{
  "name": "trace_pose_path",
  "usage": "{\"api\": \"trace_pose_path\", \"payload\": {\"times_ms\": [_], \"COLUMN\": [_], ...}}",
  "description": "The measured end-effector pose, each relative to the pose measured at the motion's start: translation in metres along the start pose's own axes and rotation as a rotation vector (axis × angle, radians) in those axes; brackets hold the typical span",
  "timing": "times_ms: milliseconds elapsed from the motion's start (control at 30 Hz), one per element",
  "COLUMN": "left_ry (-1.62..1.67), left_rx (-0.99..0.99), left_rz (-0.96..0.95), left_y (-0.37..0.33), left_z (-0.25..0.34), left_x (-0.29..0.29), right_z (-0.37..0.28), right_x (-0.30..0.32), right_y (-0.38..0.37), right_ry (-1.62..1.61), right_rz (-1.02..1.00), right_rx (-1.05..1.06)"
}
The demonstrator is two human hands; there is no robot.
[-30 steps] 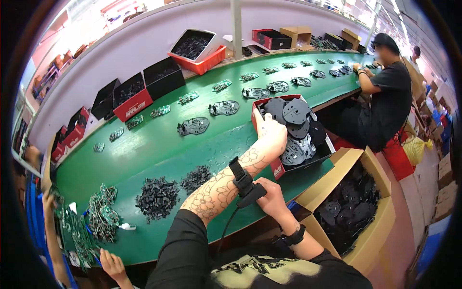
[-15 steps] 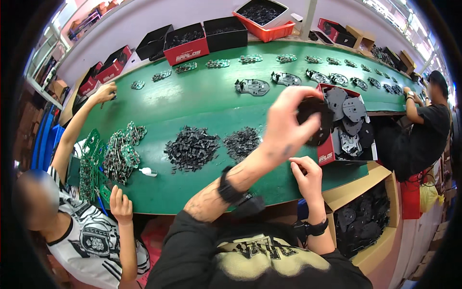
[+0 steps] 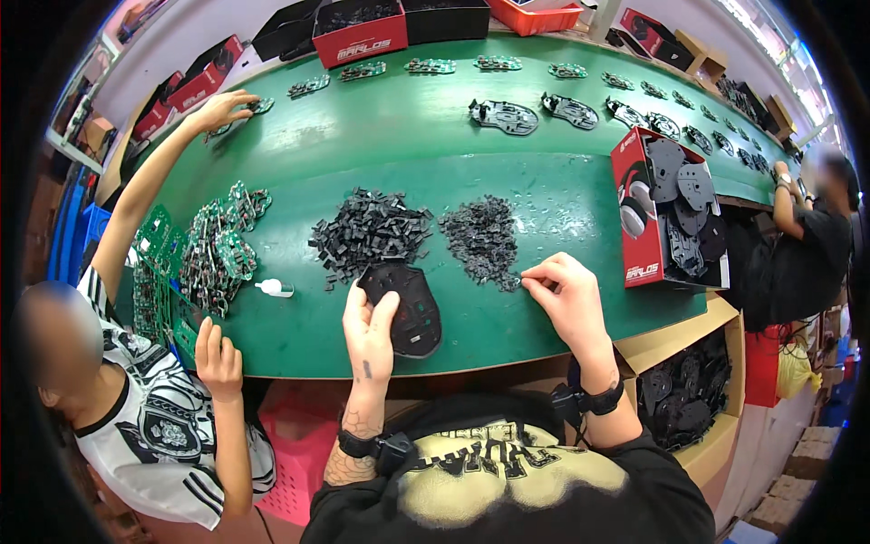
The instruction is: The person repeatedly picks up a black plastic housing and small black components from a green table, inserts the components into the housing, and places the assembled unit into a red box. The person handles the items one at a time throughout the clip.
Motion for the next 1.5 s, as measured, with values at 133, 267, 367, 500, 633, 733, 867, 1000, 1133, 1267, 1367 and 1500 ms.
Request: {"api": "trace_pose_path", "payload": {"times_ms": [133, 267, 367, 500, 633, 733, 867, 1000, 1133, 1267, 1367, 1500], "left_ry": [0.02, 0.042, 0.039, 0.094, 0.122, 0.096, 0.057, 0.112, 0.087, 0.097, 0.088, 0.013], "left_rx": [-0.037, -0.037, -0.047, -0.013, 0.009, 0.044, 0.045, 0.05, 0.028, 0.04, 0.033, 0.016], "left_rz": [-0.045, -0.046, -0.081, -0.059, -0.106, -0.114, -0.115, -0.095, -0.117, -0.127, -0.13, -0.146], "left_y": [-0.003, -0.006, -0.007, -0.007, -0.007, -0.007, -0.009, -0.006, -0.008, -0.005, -0.007, -0.011], "left_z": [0.0, 0.003, -0.001, 0.001, -0.001, -0.004, -0.007, 0.001, -0.005, -0.001, -0.004, -0.006], "left_x": [-0.002, -0.002, 0.002, 0.005, 0.004, 0.005, 0.007, 0.0, 0.005, 0.002, 0.001, 0.005], "right_z": [-0.005, -0.002, -0.005, -0.002, -0.014, -0.035, -0.049, -0.056, -0.062, -0.062, -0.064, -0.063], "right_x": [-0.001, -0.008, -0.012, -0.015, -0.016, -0.026, -0.055, -0.067, -0.064, -0.059, -0.06, -0.064], "right_y": [-0.007, -0.011, -0.013, -0.014, -0.001, 0.013, 0.026, 0.027, 0.026, 0.025, 0.021, 0.021], "right_ry": [-0.06, -0.043, -0.007, -0.079, -0.468, -0.632, -0.738, -0.74, -0.664, -0.538, -0.539, -0.581], "right_rz": [-0.026, -0.002, -0.025, 0.014, -0.007, -0.181, -0.345, -0.326, -0.301, -0.366, -0.353, -0.328], "right_rx": [-0.071, -0.07, -0.068, 0.025, -0.398, -0.433, -0.482, -0.393, -0.274, -0.192, -0.069, -0.104]}}
Point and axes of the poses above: each hand's wrist, its own y-axis away from the middle knuckle, its own x-axis out of the back of the hand, z = x × y, the point moved 3 cm from there along -y, towards the middle knuckle, and after that the axes turned 13 degrees about z, right-handed, at the moved point
